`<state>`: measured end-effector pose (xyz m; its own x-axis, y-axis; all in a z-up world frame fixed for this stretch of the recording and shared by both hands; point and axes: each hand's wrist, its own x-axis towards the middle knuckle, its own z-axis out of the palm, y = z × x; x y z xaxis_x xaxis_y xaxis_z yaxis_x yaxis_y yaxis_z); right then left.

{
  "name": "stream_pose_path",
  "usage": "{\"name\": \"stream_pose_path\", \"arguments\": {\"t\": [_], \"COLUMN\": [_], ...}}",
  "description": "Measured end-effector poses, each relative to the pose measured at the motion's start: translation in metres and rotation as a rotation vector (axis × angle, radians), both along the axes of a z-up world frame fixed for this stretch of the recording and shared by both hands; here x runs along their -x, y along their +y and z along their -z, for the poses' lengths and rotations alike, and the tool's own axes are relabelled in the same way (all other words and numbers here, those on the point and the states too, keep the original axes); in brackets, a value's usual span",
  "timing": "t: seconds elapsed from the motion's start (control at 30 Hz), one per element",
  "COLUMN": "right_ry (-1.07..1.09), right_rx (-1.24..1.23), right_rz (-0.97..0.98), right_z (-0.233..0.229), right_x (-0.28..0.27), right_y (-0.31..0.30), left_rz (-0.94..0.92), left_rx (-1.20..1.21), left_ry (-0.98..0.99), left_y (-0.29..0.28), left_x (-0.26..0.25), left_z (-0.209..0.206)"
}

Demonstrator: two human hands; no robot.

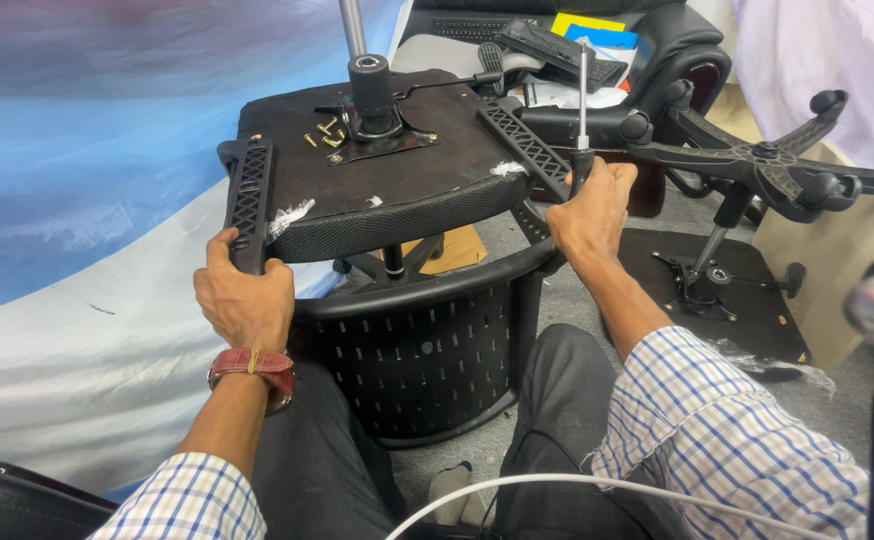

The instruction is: The person uses a screwdriver to fasten screws into the base of an office chair, securing the seat cushion to the frame. They then lift the assembled chair upright to inspect the attachment.

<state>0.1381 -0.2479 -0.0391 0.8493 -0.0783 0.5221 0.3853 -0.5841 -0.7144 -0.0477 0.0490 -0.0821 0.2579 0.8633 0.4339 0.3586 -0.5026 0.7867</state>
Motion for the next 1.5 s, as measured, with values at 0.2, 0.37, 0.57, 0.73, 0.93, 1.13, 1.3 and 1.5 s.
{"name": "stream_pose_path", "arguments": {"t": [0.2,0.37,0.57,0.73,0.93,1.13,1.3,1.5], "right_ry": [0.009,0.033,-0.027,-0.021,-0.017,-0.005,0.012,0.023], "right_rx": [-0.029,-0.040,-0.036,-0.011,-0.002,0.023,0.009,0.034], "right_rz": [-0.003,0.022,0.029,0.039,0.046,0.006,-0.015,-0.019], "right_z": [-0.003,-0.003,0.004,0.005,0.008,0.006,0.006,0.005], "right_x": [0.006,0.009,0.009,0.007,0.003,-0.009,-0.028,-0.060], "right_y": [-0.002,-0.009,-0.013,-0.009,0.000,0.009,0.023,0.030], "left_rz": [0.003,0.017,-0.026,-0.065,-0.032,0.003,0.073,0.114], "left_rx": [0.078,0.044,0.019,-0.014,-0.007,-0.050,-0.076,-0.089], "left_ry": [0.057,0.042,0.099,0.126,0.112,0.079,0.077,0.102], "left_y": [-0.011,-0.018,-0.026,-0.015,0.007,0.041,0.069,0.091], "left_x": [0.010,0.022,0.023,0.012,-0.005,-0.035,-0.065,-0.104], "left_z": [-0.013,-0.017,-0.012,-0.010,0.000,0.005,0.008,0.013]}}
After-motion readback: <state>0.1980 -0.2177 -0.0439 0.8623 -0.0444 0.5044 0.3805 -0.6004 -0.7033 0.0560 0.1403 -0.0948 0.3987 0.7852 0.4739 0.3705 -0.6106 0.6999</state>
